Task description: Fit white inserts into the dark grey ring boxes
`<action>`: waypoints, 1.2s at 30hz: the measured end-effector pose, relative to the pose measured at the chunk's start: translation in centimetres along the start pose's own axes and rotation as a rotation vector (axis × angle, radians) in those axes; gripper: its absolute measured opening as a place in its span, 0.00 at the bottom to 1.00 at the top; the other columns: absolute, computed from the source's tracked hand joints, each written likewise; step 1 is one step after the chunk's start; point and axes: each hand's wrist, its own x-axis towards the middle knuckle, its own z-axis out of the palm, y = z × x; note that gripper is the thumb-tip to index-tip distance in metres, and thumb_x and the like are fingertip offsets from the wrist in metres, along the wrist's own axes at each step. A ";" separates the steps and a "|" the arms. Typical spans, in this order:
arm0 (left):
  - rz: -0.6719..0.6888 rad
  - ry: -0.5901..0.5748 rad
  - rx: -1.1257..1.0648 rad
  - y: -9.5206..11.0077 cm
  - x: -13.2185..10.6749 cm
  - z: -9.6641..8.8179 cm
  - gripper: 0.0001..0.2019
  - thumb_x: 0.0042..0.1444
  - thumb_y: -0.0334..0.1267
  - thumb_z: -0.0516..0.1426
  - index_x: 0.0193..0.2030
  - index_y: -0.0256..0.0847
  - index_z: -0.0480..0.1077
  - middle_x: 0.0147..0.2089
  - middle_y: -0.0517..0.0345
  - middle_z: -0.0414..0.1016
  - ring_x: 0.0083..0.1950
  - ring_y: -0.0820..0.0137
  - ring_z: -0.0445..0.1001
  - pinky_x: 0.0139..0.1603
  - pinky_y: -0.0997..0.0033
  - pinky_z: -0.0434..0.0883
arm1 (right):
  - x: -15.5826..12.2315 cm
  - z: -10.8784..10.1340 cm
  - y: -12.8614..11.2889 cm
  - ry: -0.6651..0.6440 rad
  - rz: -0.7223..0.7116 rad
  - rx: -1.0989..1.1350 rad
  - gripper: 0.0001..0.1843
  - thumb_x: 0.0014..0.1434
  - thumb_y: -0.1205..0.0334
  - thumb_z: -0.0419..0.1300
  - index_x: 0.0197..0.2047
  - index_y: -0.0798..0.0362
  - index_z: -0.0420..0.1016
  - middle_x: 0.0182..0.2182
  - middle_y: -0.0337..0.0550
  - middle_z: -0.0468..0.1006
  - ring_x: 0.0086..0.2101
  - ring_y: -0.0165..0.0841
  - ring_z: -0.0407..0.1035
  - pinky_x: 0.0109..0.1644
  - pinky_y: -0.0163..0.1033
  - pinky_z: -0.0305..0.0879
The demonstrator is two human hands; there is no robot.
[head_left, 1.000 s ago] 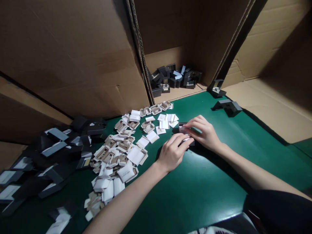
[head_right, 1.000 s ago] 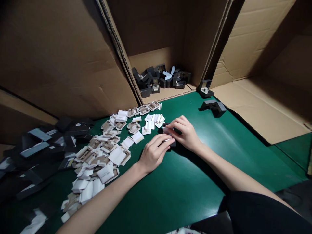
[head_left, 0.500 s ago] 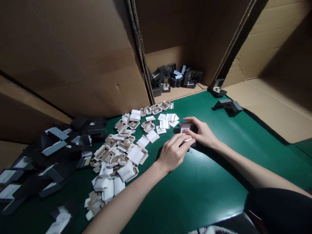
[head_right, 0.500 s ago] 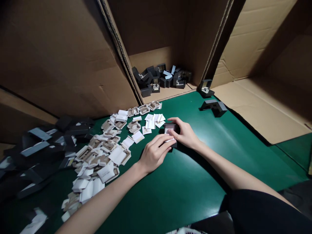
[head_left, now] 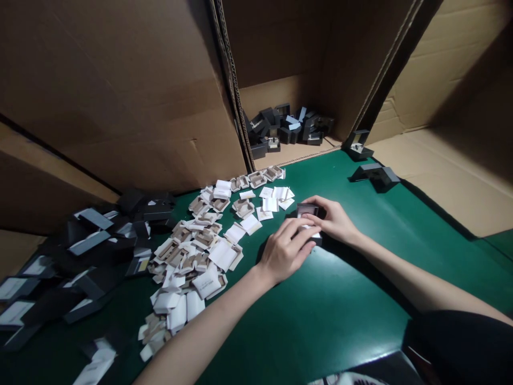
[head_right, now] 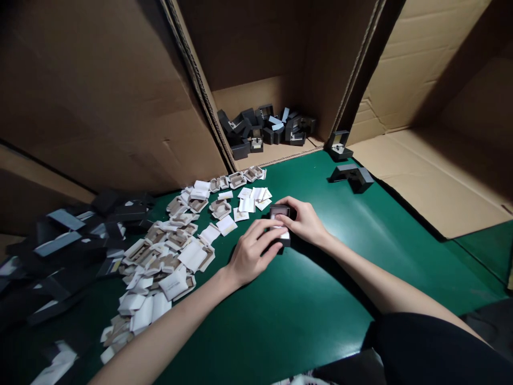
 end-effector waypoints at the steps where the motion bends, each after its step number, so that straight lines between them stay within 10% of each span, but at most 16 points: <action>1: -0.071 0.062 -0.030 -0.1 0.0 0.0 0.14 0.61 0.32 0.52 0.53 0.41 0.65 0.51 0.49 0.68 0.53 0.65 0.69 0.49 0.64 0.74 | -0.1 0.1 -0.1 -0.001 -0.004 0.005 0.13 0.54 0.59 0.61 0.43 0.52 0.72 0.37 0.43 0.79 0.37 0.38 0.73 0.41 0.42 0.68; 7: -0.485 0.173 -0.165 -1.4 0.2 0.3 0.19 0.54 0.28 0.56 0.53 0.40 0.63 0.48 0.50 0.67 0.42 0.70 0.70 0.35 0.74 0.73 | -0.9 1.0 -1.2 -0.101 -0.086 0.047 0.13 0.56 0.58 0.60 0.45 0.50 0.71 0.38 0.42 0.79 0.37 0.36 0.73 0.39 0.39 0.67; 26: -0.555 0.112 -0.192 -1.4 0.4 -0.2 0.11 0.49 0.27 0.55 0.40 0.39 0.67 0.31 0.61 0.70 0.31 0.73 0.70 0.32 0.75 0.70 | -1.6 1.9 -1.7 -0.112 -0.077 0.103 0.10 0.62 0.58 0.53 0.46 0.48 0.64 0.40 0.43 0.76 0.41 0.37 0.71 0.44 0.42 0.67; 30: -0.535 0.121 -0.190 -0.5 1.7 -3.2 0.09 0.51 0.27 0.55 0.39 0.38 0.69 0.37 0.58 0.73 0.37 0.71 0.73 0.33 0.75 0.70 | -1.8 1.5 -1.5 -0.203 -0.064 0.232 0.20 0.61 0.53 0.56 0.54 0.47 0.60 0.45 0.45 0.75 0.45 0.38 0.70 0.46 0.44 0.68; 34: -0.413 -0.080 0.007 0.7 3.1 -9.8 0.08 0.52 0.29 0.57 0.38 0.40 0.73 0.37 0.60 0.77 0.37 0.70 0.74 0.36 0.71 0.71 | -1.8 1.4 -1.4 -0.280 -0.077 0.242 0.20 0.62 0.53 0.54 0.55 0.48 0.58 0.45 0.46 0.75 0.43 0.38 0.70 0.48 0.46 0.68; 36: -0.479 0.001 0.141 0.6 3.1 -13.5 0.09 0.50 0.27 0.58 0.38 0.40 0.75 0.37 0.60 0.77 0.33 0.72 0.74 0.32 0.73 0.71 | -1.8 1.5 -1.4 -0.293 -0.058 0.238 0.19 0.63 0.53 0.53 0.55 0.48 0.59 0.45 0.47 0.75 0.44 0.38 0.70 0.49 0.48 0.68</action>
